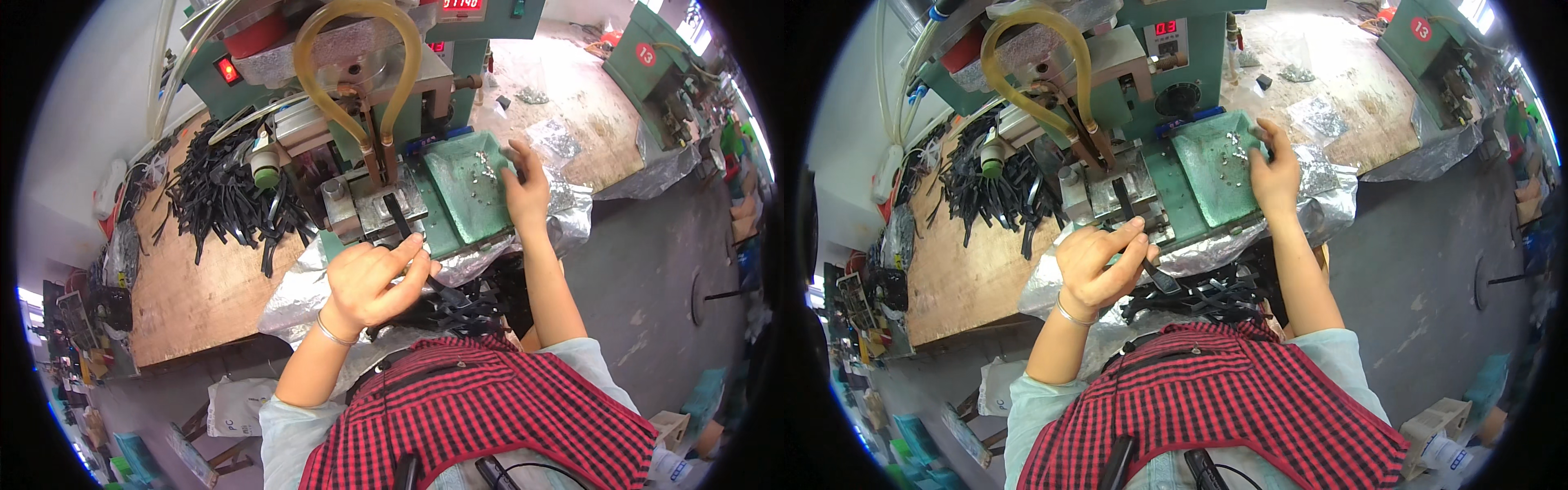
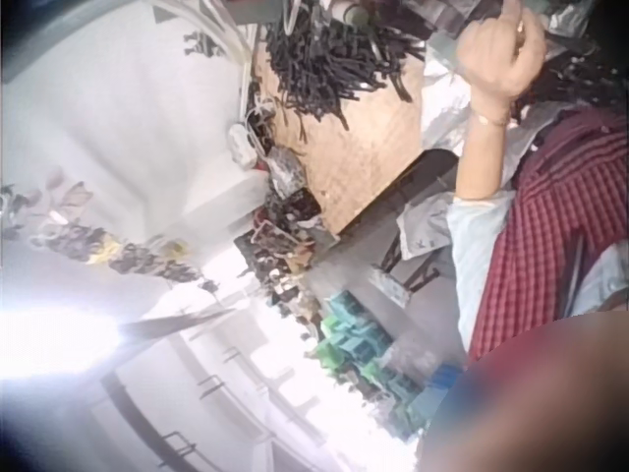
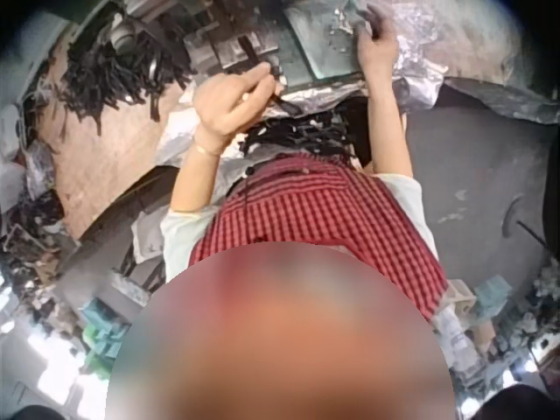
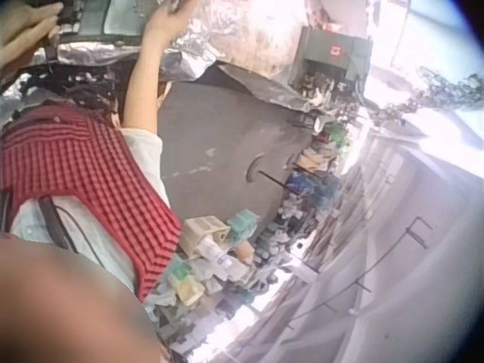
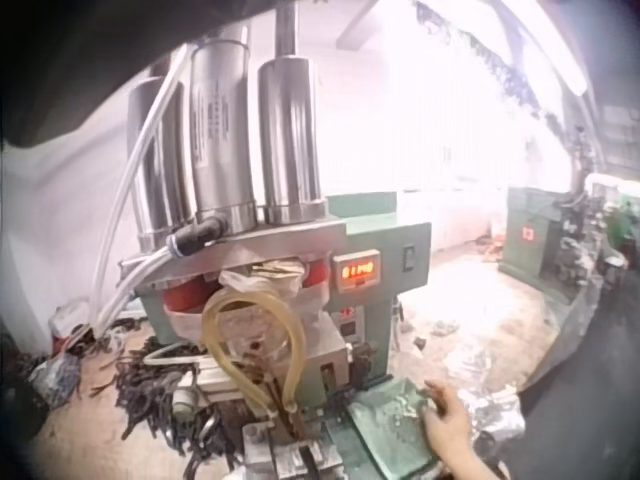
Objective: The person repeatedly picks black wires and small metallic components, inserts them into a press machine, and removes the assembled units. The person places finished items into a green tray and occasionally refills the component supply from a plastic bag.
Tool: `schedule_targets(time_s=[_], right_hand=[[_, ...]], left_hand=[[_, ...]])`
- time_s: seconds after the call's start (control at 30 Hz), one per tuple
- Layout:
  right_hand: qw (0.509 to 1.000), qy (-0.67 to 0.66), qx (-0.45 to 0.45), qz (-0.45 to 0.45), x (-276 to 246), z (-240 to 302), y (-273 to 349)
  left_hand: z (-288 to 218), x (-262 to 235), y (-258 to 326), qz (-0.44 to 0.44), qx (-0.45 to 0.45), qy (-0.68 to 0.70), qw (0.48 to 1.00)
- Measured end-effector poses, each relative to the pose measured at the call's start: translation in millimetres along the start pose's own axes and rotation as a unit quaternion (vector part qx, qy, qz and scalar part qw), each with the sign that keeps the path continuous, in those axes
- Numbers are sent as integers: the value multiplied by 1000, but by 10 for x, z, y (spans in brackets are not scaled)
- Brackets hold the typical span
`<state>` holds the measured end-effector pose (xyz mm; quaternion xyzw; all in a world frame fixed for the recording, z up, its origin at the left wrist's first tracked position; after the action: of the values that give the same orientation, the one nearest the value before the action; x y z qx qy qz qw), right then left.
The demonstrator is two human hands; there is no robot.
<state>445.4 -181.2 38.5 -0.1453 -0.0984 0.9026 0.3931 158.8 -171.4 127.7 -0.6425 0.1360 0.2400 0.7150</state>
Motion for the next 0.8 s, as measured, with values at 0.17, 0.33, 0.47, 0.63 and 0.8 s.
schedule_targets(time_s=[0.17,0.33,0.47,0.63,0.8], right_hand=[[953,281,-87,69,-133,142,309],[920,363,-124,80,-28,175,354],[911,369,-173,70,56,126,365],[941,298,-155,29,-47,101,436],[932,292,-216,6,-28,216,429]], left_hand=[[-8,2,68,11,-29,16,999],[-93,-45,108,2,-90,37,995],[-380,-215,232,36,-252,82,964],[-257,-856,563,31,-231,-164,959],[891,-907,583,-61,-382,-173,906]])
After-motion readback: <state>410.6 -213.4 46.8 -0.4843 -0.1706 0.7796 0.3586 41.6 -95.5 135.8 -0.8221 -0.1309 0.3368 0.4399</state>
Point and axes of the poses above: each hand's wrist, its own y-axis away from the middle knuckle, its own x-axis out of the palm, z = x × y, the point moved 3 cm from there along -y, towards the middle knuckle, and after that the axes turned 5 degrees about x, right-handed, at the moved point
